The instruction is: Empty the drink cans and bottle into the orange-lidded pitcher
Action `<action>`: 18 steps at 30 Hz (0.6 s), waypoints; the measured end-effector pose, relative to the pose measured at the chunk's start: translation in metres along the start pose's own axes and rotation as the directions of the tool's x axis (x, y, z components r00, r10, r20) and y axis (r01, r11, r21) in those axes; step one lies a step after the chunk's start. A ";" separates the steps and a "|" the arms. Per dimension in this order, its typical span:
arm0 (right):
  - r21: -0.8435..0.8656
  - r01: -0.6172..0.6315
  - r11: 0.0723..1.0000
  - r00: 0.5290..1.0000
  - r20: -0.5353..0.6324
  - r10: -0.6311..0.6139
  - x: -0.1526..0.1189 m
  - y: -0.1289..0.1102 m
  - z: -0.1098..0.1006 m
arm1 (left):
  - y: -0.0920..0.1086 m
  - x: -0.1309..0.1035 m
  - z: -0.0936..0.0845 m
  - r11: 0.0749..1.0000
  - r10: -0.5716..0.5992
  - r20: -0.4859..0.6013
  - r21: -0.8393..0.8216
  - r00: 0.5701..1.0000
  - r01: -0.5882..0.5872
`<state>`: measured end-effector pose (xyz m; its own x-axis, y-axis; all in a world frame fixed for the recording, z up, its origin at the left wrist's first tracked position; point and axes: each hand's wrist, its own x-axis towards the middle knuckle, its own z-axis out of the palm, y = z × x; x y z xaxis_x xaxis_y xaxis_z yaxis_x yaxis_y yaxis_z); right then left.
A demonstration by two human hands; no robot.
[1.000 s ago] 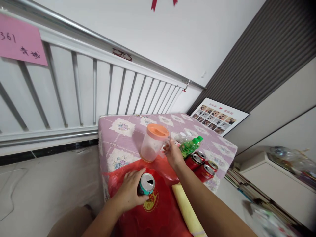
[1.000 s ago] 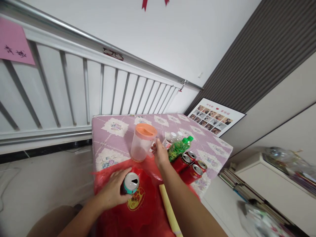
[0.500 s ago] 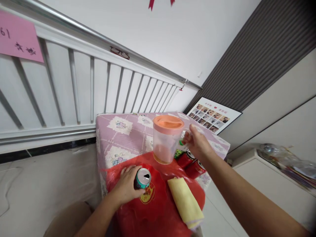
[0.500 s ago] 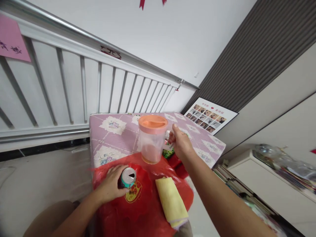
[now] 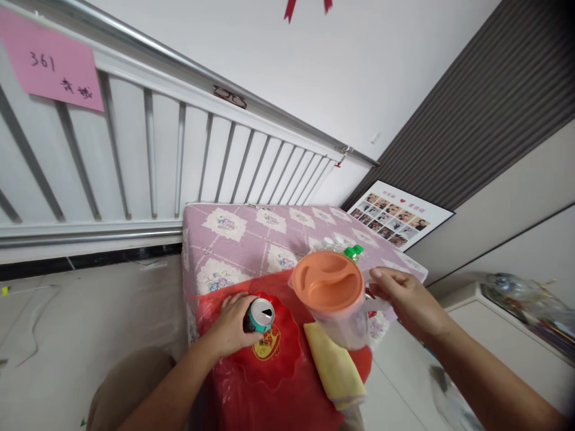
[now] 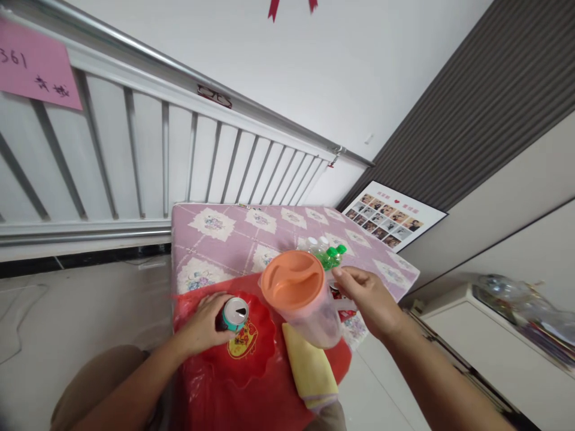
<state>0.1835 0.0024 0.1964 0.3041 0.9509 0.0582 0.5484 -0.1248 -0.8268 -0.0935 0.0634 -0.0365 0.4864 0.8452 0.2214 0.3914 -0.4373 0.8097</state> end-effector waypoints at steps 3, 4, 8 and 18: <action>-0.015 -0.036 0.999 0.998 0.049 0.036 -0.005 0.002 0.004 | 0.001 0.000 -0.001 1.000 -0.002 0.003 -0.011 1.000 0.002; -0.021 -0.050 0.999 0.997 0.064 0.051 -0.006 0.003 0.005 | 0.002 0.000 -0.002 1.000 -0.006 0.007 -0.015 1.000 0.006; -0.083 -0.060 0.995 0.993 0.094 0.068 -0.006 0.009 0.008 | 0.005 0.001 -0.005 1.000 -0.010 0.018 -0.023 1.000 0.011; -0.299 0.109 0.948 0.988 0.140 -0.069 0.005 0.012 0.018 | 0.006 0.002 -0.008 1.000 -0.006 0.030 -0.025 1.000 0.007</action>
<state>0.1773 0.0109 0.1762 0.1535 0.9875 0.0368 0.7857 -0.0994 -0.6105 -0.0967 0.0646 -0.0269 0.5070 0.8383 0.2003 0.3750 -0.4238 0.8245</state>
